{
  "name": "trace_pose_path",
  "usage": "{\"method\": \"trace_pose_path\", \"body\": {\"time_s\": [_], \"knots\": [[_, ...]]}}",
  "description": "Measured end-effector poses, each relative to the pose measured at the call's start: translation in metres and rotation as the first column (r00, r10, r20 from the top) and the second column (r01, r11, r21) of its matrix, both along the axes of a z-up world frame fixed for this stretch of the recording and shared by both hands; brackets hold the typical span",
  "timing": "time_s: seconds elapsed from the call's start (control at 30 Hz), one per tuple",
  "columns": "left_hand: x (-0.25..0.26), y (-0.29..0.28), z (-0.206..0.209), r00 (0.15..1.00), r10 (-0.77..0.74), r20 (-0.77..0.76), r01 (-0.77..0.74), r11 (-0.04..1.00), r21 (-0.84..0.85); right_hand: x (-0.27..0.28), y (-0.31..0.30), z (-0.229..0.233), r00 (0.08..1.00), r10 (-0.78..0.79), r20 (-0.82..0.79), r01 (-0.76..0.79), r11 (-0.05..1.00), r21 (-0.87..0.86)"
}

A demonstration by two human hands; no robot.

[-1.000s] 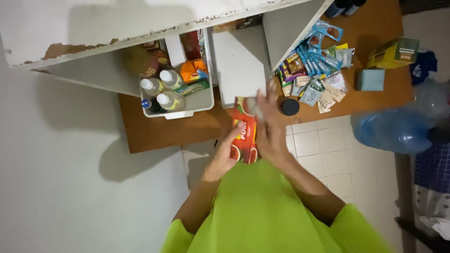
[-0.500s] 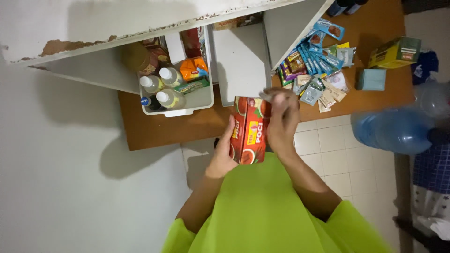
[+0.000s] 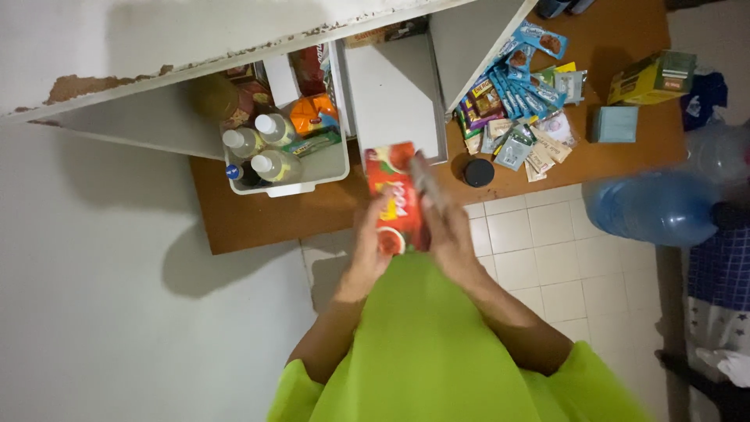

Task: Organizing various food and household items on a table and into a white bin.

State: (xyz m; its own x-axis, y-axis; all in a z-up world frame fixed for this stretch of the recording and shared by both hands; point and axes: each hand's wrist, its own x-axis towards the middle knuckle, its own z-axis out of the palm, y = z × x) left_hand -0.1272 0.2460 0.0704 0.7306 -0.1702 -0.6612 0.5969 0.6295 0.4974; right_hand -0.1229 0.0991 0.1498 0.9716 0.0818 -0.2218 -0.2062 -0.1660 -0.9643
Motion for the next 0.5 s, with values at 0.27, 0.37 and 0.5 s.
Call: {"method": "trace_pose_path", "body": {"time_s": [0.27, 0.37, 0.5], "knots": [[0.015, -0.005, 0.005, 0.964, 0.266, 0.008, -0.25, 0.913, -0.323, -0.023, -0.024, 0.018, 0.886, 0.228, 0.403, -0.141, 0.962, -0.234], [0.021, -0.017, 0.025, 0.948, 0.309, -0.071, -0.317, 0.906, -0.28, -0.032, -0.019, -0.012, 0.807, 0.151, 0.571, 0.142, 0.889, -0.435], [0.009, -0.012, -0.032, 0.952, 0.29, 0.1, -0.166, 0.761, -0.627, -0.033, -0.003, -0.027, 0.541, 0.325, 0.775, 0.215, 0.838, -0.501]]}}
